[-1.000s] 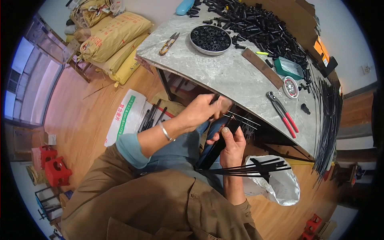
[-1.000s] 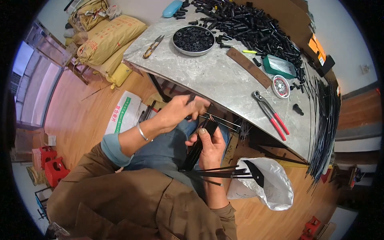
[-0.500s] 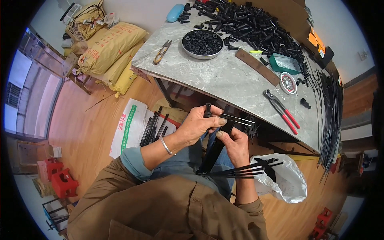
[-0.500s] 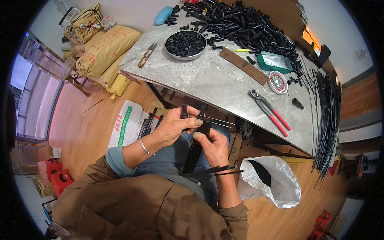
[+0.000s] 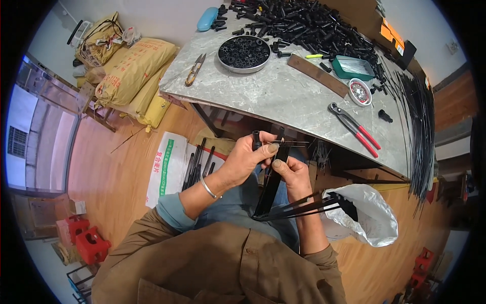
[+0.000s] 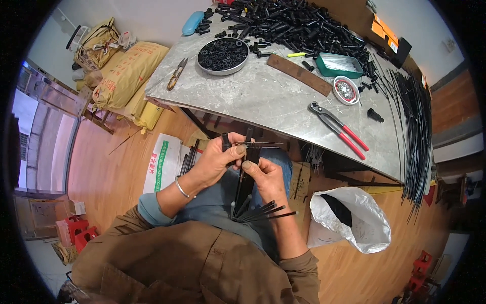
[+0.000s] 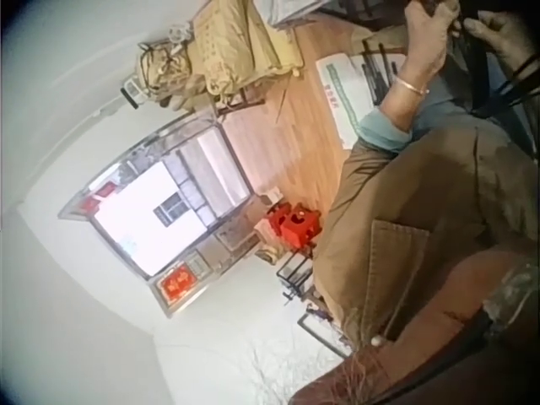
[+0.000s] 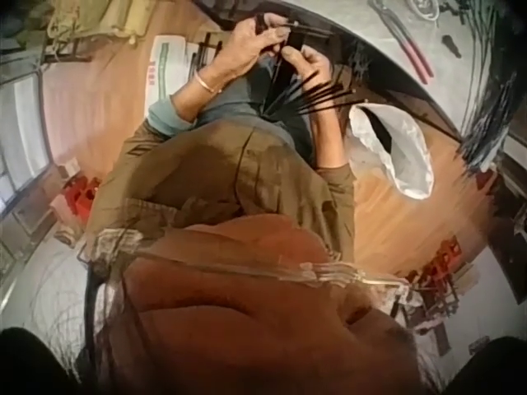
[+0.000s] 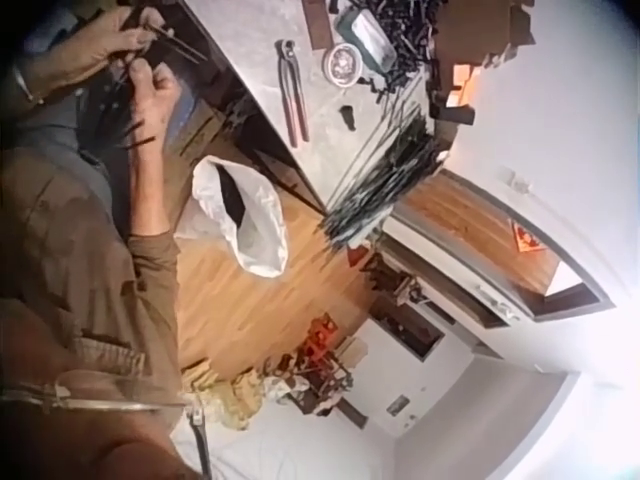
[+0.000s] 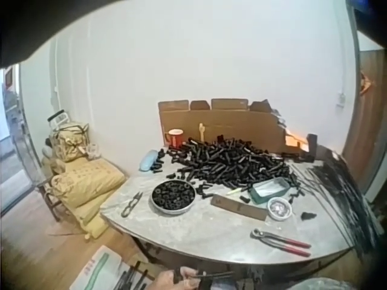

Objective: Assembling black plastic rods with connectors and using pliers to secure components.

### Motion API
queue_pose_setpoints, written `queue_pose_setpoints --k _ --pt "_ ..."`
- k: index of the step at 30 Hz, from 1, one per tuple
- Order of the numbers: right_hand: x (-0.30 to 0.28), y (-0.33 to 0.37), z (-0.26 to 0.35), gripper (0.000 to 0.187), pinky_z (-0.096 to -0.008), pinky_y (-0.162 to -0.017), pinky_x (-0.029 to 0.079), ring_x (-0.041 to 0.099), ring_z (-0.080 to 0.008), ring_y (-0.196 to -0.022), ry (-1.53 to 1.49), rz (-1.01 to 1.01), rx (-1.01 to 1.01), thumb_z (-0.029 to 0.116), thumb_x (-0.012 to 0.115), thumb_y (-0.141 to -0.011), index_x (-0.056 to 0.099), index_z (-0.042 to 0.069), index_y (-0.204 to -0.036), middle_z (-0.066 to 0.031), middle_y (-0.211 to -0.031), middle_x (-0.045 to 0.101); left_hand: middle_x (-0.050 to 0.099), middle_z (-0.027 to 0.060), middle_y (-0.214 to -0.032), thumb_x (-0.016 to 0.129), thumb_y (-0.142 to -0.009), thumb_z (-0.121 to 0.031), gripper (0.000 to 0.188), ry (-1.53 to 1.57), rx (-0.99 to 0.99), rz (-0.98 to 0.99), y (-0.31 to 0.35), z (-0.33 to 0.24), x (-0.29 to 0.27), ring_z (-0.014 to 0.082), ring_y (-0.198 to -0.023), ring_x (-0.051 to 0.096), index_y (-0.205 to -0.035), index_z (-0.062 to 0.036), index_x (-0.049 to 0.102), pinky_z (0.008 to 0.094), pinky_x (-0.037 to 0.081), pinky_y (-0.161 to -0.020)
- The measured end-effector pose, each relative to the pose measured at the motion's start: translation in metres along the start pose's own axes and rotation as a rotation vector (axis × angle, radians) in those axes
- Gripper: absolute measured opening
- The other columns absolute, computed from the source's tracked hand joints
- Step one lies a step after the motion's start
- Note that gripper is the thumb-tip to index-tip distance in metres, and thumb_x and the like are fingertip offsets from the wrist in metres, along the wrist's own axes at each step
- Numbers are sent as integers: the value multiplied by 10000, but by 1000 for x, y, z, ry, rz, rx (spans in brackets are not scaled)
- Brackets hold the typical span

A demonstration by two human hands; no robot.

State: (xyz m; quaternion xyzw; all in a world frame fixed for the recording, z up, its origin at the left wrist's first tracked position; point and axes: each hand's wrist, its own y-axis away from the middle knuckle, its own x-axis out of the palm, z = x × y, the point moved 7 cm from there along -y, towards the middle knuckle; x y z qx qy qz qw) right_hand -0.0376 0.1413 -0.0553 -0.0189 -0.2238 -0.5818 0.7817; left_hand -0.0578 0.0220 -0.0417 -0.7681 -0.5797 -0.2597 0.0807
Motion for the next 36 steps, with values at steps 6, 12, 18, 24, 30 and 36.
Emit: queue_pose_setpoints --k 6,12,18,24,30,36 --pt "-1 3 -6 235 -236 -757 495 641 -114 -811 -100 48 93 195 661 -904 684 -26 -981 -82 -962 711 624 -4 -902 685 -888 -195 272 36 -4 14 3 -1 -4 57 -699 531 -1106 -44 623 201 424 -610" --pt "-7 6 -10 274 -236 -645 482 607 -102 -687 -32 -1 50 260 640 -926 672 -12 -942 -66 -893 703 658 25 -1051 714 -867 -207 304 140 -63 65 4 1 -2 60 -706 542 -1113 -70 597 204 432 -613" --pt "-4 9 -4 311 -281 -728 529 653 -140 -783 -11 42 34 298 646 -917 664 12 -1038 -67 -932 698 658 13 -993 704 -875 -195 267 45 -18 71 7 -4 5 57 -726 545 -1088 -62 613 214 446 -633" --pt "6 6 17 313 -321 -673 565 663 -188 -738 -31 -32 -175 130 703 -856 557 5 -1102 -87 -867 660 630 -5 -803 661 -892 -145 167 -128 29 3 11 -22 14 58 -679 563 -1017 -36 648 212 458 -576" --pt "13 5 21 347 -322 -657 571 663 -193 -733 -78 -67 -192 41 703 -838 531 -9 -1136 -102 -899 655 597 -8 -709 669 -867 -135 156 -149 32 -21 11 -27 7 51 -568 537 -963 -15 639 206 430 -484" --pt "15 -2 21 348 -359 -629 590 652 -198 -695 -106 -5 -189 97 689 -850 535 -28 -1137 -102 -855 641 573 -5 -700 660 -876 -117 131 -170 17 40 8 -28 5 46 -582 550 -957 -17 634 203 443 -505"
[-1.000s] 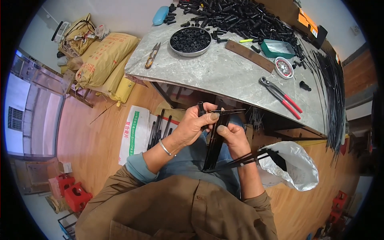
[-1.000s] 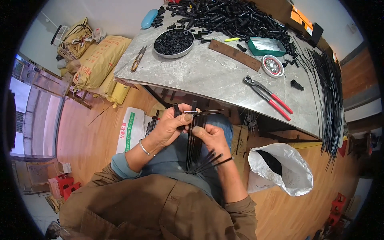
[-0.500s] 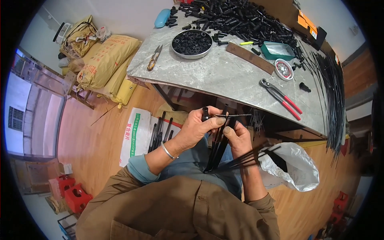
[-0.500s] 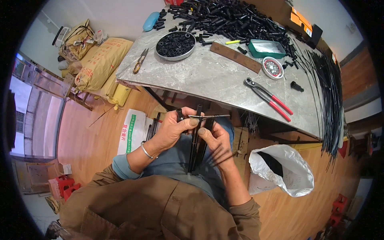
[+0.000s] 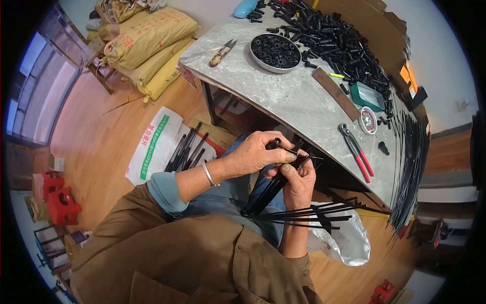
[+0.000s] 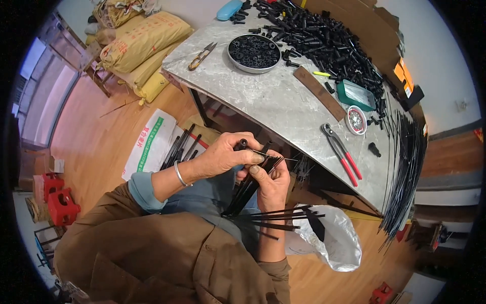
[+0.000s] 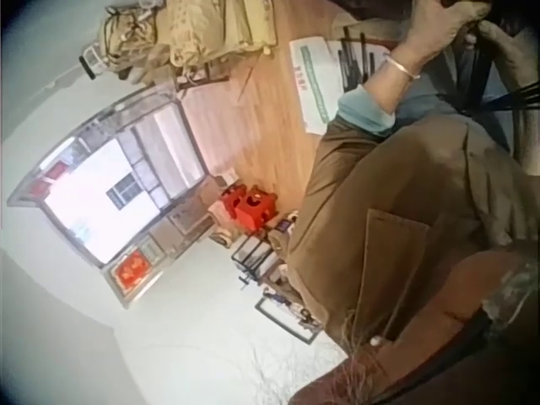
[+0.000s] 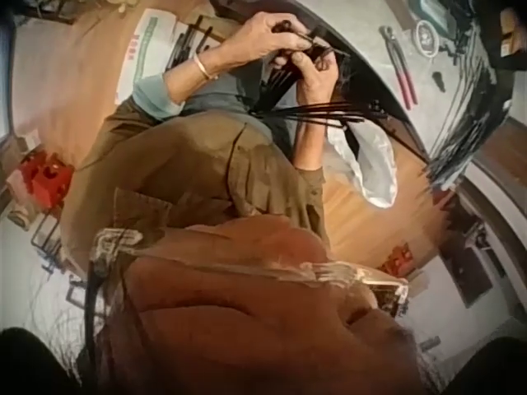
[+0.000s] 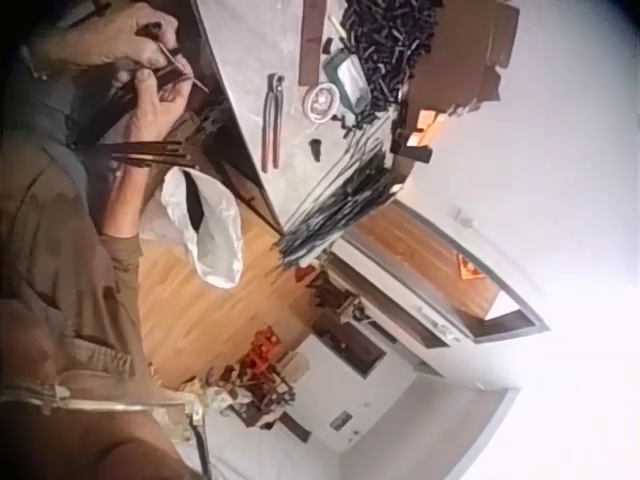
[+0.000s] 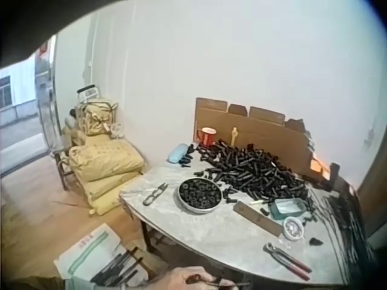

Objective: Assembling black plastic rods with connectors and using pliers to secure components.

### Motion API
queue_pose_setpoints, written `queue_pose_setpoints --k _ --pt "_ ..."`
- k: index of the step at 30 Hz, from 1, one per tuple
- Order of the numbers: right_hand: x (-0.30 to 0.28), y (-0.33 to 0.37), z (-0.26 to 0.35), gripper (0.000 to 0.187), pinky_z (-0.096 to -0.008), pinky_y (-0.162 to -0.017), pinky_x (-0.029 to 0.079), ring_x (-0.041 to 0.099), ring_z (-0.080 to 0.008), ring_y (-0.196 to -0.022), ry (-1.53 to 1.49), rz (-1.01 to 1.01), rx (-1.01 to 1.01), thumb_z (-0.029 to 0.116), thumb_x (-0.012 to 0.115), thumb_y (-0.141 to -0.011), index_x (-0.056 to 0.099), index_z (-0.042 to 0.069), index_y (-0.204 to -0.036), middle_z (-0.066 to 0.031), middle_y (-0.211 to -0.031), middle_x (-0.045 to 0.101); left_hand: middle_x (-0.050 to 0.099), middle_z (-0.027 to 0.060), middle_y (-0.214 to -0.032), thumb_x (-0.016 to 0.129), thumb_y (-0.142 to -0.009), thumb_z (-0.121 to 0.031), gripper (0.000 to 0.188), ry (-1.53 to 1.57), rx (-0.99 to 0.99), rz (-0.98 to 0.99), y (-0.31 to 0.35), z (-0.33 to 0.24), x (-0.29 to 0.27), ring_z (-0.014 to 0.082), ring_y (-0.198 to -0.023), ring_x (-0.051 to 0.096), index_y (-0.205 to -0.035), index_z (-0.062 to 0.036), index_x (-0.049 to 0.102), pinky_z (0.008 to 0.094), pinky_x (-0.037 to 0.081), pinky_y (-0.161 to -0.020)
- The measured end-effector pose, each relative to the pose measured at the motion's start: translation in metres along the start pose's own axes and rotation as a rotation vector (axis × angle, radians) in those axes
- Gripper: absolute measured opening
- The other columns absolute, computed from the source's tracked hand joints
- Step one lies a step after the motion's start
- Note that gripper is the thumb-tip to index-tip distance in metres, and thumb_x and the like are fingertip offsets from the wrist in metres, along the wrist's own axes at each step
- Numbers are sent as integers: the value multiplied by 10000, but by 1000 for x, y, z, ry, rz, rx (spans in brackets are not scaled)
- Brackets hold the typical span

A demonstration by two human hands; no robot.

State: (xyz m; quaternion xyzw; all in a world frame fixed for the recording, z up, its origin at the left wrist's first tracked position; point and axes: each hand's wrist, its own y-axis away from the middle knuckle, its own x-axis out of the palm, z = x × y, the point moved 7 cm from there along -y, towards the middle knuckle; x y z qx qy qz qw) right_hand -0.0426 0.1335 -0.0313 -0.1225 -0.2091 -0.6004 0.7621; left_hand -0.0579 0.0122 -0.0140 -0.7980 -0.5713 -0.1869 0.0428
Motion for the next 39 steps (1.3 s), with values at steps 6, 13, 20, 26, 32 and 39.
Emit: queue_pose_setpoints --k 6,13,20,26,32,39 --pt "8 1 0 300 -320 -551 573 636 -185 -674 -65 -45 24 94 686 -853 550 -9 -1100 -93 -844 627 540 -1 -764 639 -915 -152 214 49 -25 35 2 -1 0 57 -571 547 -1031 26 619 208 440 -492" --pt "7 5 -6 265 -310 -521 534 596 -172 -643 -62 -146 40 81 680 -853 553 9 -1074 -82 -824 596 554 21 -896 549 -977 -291 388 181 129 -165 -22 -11 -36 97 -816 579 -1202 24 570 251 490 -703" --pt "15 6 0 204 -282 -483 478 552 -156 -590 -7 -140 10 122 640 -881 538 13 -1021 -82 -817 580 634 65 -975 616 -941 -216 393 222 -107 342 -47 -18 16 121 -918 604 -1269 -15 534 266 497 -821" --pt "11 8 3 193 -272 -470 463 542 -144 -574 19 -193 -4 145 627 -904 548 2 -1007 -73 -798 575 647 57 -966 626 -933 -220 323 348 -51 303 -50 -15 12 121 -922 600 -1177 -16 567 267 492 -835" --pt "10 6 -1 155 -252 -474 471 547 -125 -569 -27 -179 27 141 632 -913 562 13 -966 -58 -797 590 645 49 -986 602 -949 -229 315 287 -36 299 -51 -13 10 115 -928 598 -1176 -16 563 257 489 -834" --pt "10 4 -2 147 -247 -473 468 547 -123 -567 -32 -171 25 145 617 -923 560 18 -970 -54 -791 587 605 11 -947 592 -958 -236 319 321 -59 319 -49 -9 11 78 -883 584 -1195 -26 557 236 501 -757"
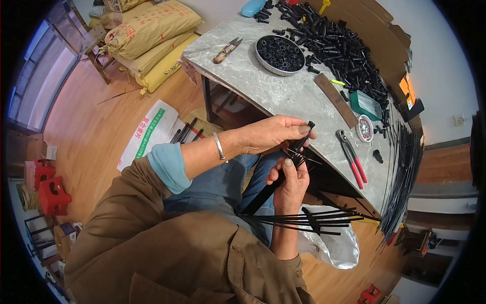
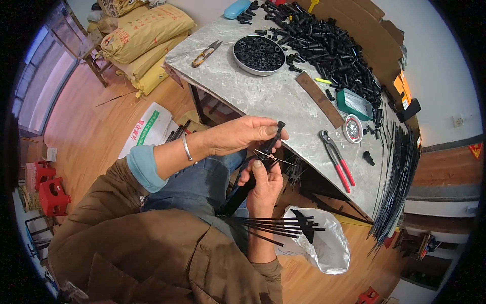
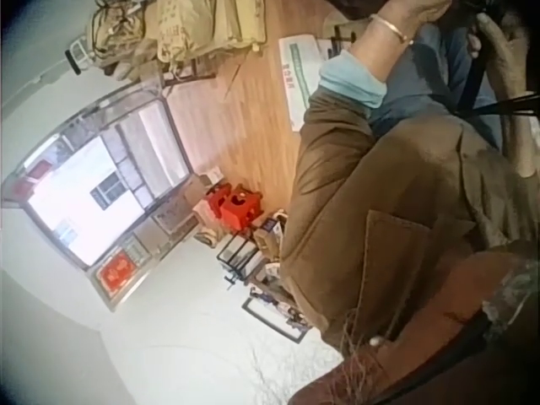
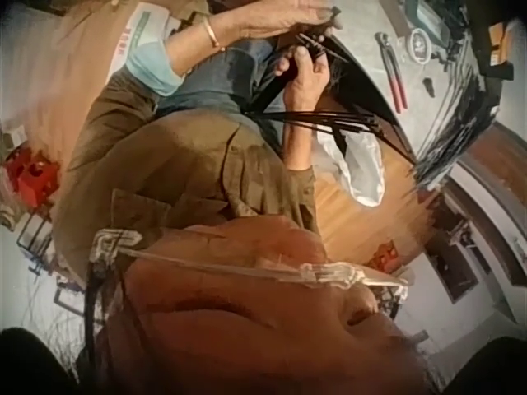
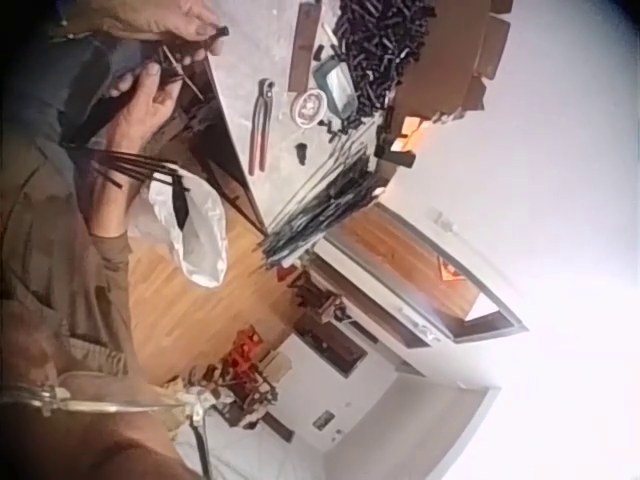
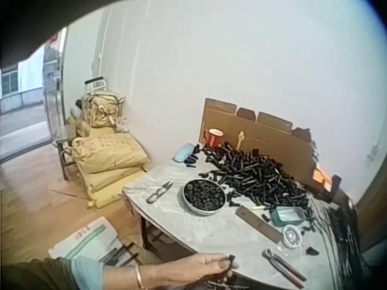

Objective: Assembling black plastic rods with connectors and using pliers to secure components.

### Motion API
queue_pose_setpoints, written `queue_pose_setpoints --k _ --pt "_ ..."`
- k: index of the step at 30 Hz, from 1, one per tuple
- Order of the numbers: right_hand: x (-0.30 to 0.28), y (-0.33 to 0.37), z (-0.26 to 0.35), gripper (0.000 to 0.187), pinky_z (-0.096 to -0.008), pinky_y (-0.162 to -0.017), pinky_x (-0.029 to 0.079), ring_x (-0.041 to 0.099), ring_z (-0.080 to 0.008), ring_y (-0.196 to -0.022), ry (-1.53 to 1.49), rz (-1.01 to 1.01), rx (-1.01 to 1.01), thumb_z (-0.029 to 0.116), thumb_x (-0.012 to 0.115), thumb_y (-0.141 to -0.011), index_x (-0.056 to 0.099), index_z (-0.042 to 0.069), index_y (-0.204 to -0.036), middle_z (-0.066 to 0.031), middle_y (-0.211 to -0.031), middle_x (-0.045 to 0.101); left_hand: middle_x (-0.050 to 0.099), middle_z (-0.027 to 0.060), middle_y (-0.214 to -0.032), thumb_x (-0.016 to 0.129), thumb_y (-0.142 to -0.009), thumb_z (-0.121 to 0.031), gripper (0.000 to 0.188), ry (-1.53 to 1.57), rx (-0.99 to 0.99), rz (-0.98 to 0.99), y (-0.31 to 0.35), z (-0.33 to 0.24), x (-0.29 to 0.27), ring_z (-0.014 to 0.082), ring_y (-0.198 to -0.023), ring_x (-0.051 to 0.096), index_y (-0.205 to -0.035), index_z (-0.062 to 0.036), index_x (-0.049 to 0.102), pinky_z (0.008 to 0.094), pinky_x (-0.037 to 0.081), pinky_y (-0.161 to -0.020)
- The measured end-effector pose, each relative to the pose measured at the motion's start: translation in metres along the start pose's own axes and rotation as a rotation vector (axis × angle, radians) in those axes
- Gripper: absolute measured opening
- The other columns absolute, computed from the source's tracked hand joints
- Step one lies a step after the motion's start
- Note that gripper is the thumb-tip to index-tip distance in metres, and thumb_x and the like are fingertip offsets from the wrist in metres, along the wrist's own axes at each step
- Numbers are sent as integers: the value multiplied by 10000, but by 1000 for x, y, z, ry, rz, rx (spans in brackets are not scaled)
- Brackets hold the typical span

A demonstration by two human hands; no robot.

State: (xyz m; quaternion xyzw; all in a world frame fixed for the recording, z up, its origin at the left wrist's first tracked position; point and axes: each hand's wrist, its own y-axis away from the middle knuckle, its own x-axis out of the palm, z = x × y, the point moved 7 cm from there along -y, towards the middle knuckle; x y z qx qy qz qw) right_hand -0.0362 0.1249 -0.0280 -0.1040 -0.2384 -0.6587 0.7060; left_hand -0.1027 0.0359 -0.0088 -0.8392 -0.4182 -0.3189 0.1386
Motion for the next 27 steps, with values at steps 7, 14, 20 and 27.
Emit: queue_pose_setpoints --k 7,14,20,27 --pt "5 -1 1 167 -266 -460 454 524 -128 -554 65 -1 -8 147 581 -930 550 2 -1007 -68 -792 571 584 17 -905 603 -949 -183 330 -164 40 -125 -1 -10 -2 89 -839 593 -1220 -10 529 240 507 -745" --pt "-1 -3 -4 172 -267 -460 446 514 -129 -557 42 6 12 136 572 -932 541 8 -1043 -66 -797 564 594 65 -1015 567 -957 -128 396 -135 123 -33 0 -15 -2 117 -894 602 -1312 3 453 255 508 -811" --pt "-1 -5 -6 170 -268 -452 433 504 -128 -547 43 2 17 134 567 -933 540 10 -1045 -63 -787 557 588 65 -1056 512 -977 -100 409 -123 152 -30 2 -16 -2 118 -914 594 -1367 -16 424 251 505 -834" --pt "1 -6 -4 170 -266 -451 428 503 -125 -548 54 -12 24 138 570 -933 544 11 -1043 -59 -784 555 577 55 -1072 500 -985 -117 429 -100 172 3 1 -19 1 102 -908 589 -1398 -40 413 238 504 -835"
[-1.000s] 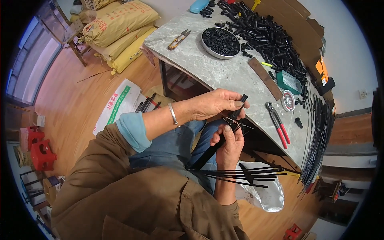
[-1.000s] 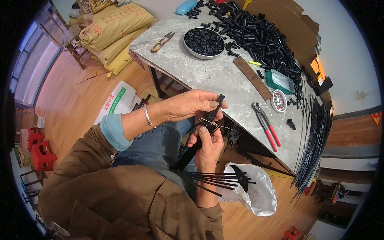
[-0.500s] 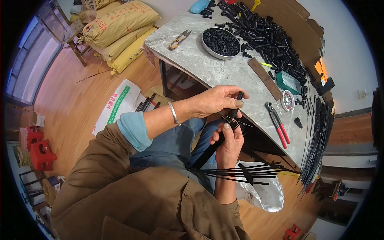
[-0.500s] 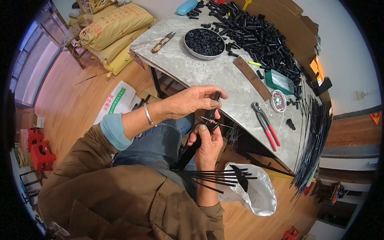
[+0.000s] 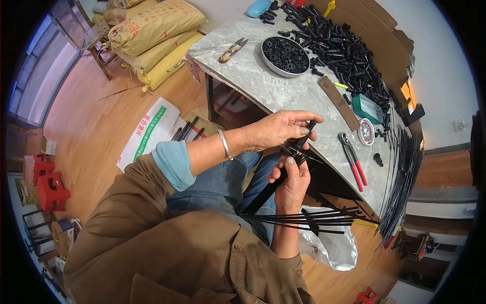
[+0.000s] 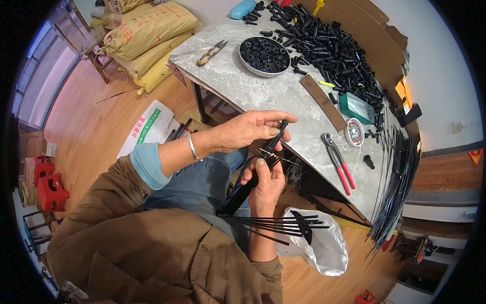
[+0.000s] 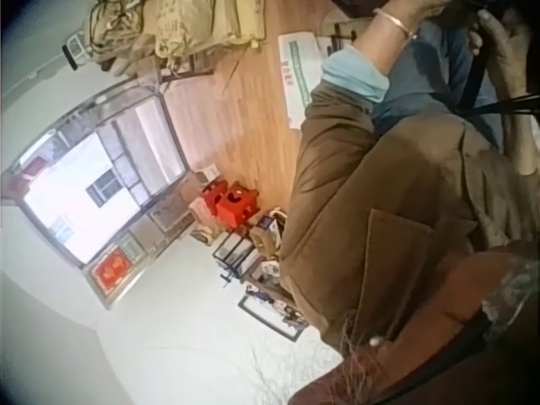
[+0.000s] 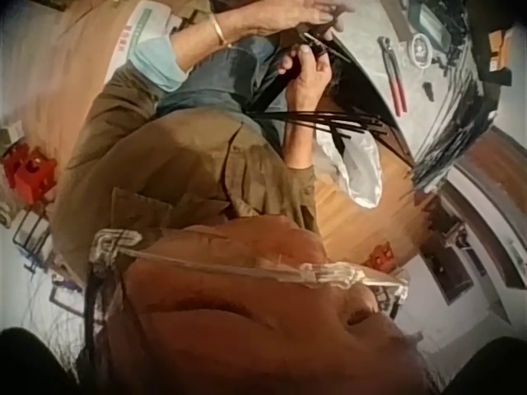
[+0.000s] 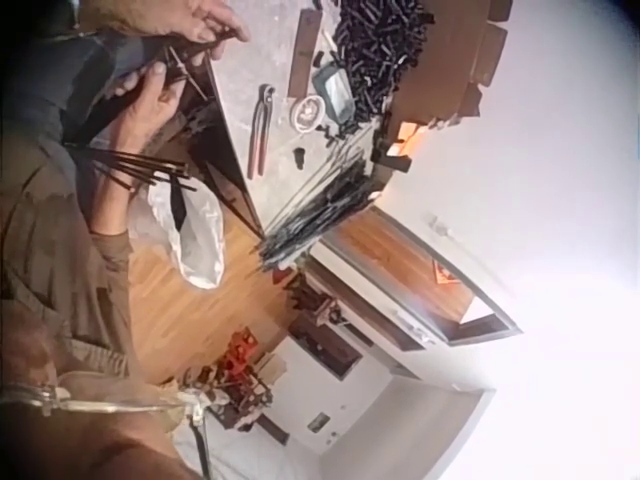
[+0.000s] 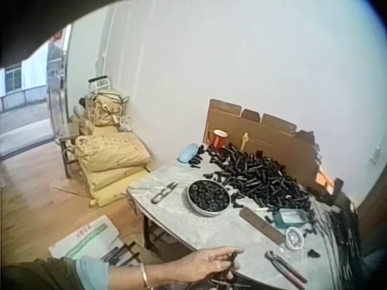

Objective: Assembling black plastic rods with connectors and using pliers to secure components.

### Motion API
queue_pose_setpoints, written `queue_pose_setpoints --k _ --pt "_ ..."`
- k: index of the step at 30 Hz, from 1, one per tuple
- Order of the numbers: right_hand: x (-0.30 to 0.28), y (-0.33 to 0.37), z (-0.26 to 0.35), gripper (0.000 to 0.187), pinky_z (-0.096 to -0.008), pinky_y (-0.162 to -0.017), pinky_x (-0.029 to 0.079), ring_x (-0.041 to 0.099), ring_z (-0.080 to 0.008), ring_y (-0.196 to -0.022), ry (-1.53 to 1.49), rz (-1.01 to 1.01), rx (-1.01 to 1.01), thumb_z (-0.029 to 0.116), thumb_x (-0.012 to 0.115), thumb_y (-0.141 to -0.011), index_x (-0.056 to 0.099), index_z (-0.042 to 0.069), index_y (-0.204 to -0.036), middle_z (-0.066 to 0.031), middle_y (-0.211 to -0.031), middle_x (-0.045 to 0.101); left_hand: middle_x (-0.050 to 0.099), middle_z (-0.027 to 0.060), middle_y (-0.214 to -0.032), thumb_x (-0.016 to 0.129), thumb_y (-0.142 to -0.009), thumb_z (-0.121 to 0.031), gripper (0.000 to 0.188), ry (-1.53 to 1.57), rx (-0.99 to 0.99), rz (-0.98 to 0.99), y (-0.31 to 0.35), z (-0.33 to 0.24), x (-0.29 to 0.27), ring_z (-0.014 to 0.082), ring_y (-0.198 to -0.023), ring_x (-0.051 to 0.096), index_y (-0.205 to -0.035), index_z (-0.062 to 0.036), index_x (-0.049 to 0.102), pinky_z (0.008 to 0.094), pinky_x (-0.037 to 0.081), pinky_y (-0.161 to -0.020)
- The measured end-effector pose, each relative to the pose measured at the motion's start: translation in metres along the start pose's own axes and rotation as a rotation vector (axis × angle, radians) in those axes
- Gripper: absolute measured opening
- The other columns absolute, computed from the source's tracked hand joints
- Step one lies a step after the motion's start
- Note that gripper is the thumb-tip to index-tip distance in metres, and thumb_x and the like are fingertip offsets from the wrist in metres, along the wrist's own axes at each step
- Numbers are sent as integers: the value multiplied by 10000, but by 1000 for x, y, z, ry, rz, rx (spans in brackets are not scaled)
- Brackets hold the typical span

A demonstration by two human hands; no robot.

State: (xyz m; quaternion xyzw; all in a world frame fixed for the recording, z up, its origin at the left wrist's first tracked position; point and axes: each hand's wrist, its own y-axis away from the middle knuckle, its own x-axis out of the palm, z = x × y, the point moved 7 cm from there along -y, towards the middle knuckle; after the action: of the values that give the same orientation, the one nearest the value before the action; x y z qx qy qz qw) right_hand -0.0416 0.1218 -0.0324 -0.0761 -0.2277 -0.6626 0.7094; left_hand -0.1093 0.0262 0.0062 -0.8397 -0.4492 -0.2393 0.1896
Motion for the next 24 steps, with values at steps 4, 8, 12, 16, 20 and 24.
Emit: queue_pose_setpoints --k 4,8,12,16,20,24 --pt "-1 -1 -1 178 -269 -455 426 503 -126 -548 7 8 -2 151 573 -935 545 12 -1043 -57 -787 553 578 50 -1062 507 -983 -124 429 1 8 -10 1 2 -2 97 -904 586 -1396 -43 419 235 505 -830" --pt "-1 0 -2 176 -272 -461 427 502 -127 -548 -5 6 -3 157 571 -937 544 12 -1033 -56 -791 552 581 41 -1045 511 -983 -126 419 -26 4 -50 0 6 -4 92 -882 585 -1387 -48 432 228 503 -825" --pt "-2 0 -1 171 -272 -462 426 500 -127 -548 -16 3 0 154 567 -939 543 12 -1031 -56 -789 551 583 35 -1035 500 -985 -107 396 -32 21 -26 -1 5 -3 86 -870 587 -1374 -50 451 220 501 -819" --pt "-2 0 -2 167 -269 -462 423 497 -124 -545 7 0 0 155 563 -943 543 14 -1031 -53 -786 551 584 32 -1038 493 -987 -97 384 -33 15 -43 0 5 -4 81 -879 587 -1366 -46 460 219 502 -818" --pt "0 0 -1 159 -273 -462 421 495 -124 -545 14 -14 -1 152 563 -944 547 15 -1024 -49 -783 550 586 31 -1045 497 -986 -102 381 -14 26 -33 -1 5 -4 83 -885 592 -1361 -41 464 224 504 -822" --pt "-4 -1 -2 151 -277 -464 420 498 -126 -551 15 -5 -6 145 563 -943 548 15 -1019 -50 -788 553 594 32 -1025 507 -987 -127 382 1 2 10 1 8 -1 89 -880 599 -1356 -38 464 224 507 -815"
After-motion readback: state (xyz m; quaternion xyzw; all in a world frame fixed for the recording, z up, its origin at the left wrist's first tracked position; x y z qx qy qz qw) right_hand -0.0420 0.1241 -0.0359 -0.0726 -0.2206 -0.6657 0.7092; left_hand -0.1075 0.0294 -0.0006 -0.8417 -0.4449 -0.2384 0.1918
